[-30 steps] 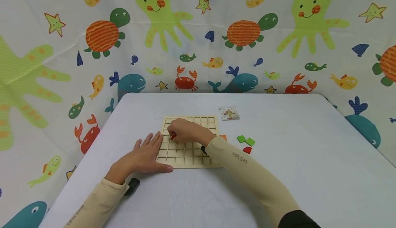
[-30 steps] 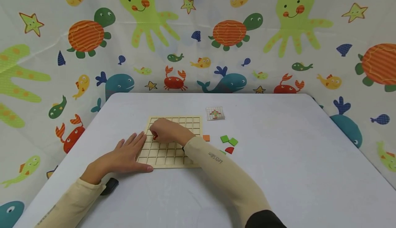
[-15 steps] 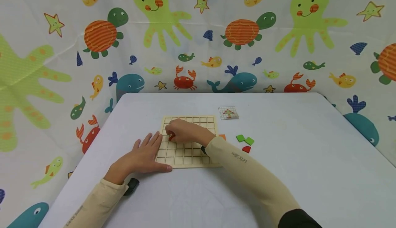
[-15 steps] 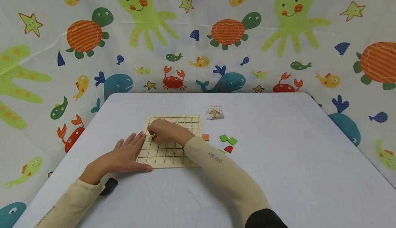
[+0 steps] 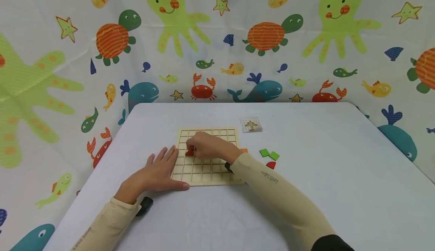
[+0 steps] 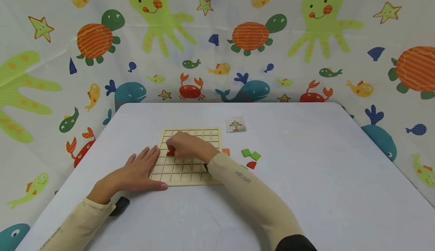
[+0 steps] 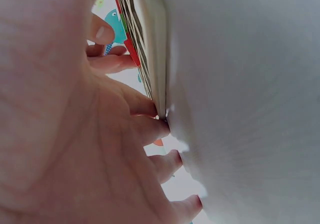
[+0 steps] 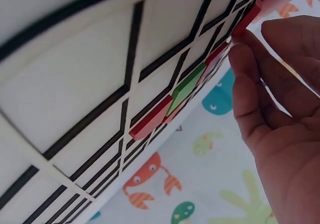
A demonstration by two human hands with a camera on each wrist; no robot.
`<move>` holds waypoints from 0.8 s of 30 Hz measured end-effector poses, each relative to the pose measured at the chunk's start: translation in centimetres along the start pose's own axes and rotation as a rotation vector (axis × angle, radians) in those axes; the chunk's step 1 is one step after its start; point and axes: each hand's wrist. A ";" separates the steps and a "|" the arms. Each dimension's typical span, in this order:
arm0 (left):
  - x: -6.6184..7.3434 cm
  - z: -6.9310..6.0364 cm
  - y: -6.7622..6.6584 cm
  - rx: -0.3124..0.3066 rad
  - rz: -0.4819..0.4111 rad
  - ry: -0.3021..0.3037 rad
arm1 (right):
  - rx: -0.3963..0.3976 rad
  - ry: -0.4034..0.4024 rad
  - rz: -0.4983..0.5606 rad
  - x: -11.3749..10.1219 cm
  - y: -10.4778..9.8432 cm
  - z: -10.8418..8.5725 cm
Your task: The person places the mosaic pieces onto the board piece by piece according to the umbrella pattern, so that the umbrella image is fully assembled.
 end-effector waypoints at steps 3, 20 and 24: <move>0.0 -0.1 -0.1 0.003 0.007 0.002 | 0.018 -0.012 0.024 -0.1 0.0 -0.4; -0.1 0.2 0.0 0.001 0.015 0.014 | 0.034 -0.052 0.014 -0.4 0.1 -1.2; -0.1 0.1 -0.1 -0.001 0.018 0.011 | 0.029 -0.048 -0.045 -0.4 0.2 -1.5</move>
Point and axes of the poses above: each hand's wrist, its own z-axis towards the middle knuckle, its own y-axis out of the palm, x = y × z, and after that the axes turned 7 degrees about z, right-handed
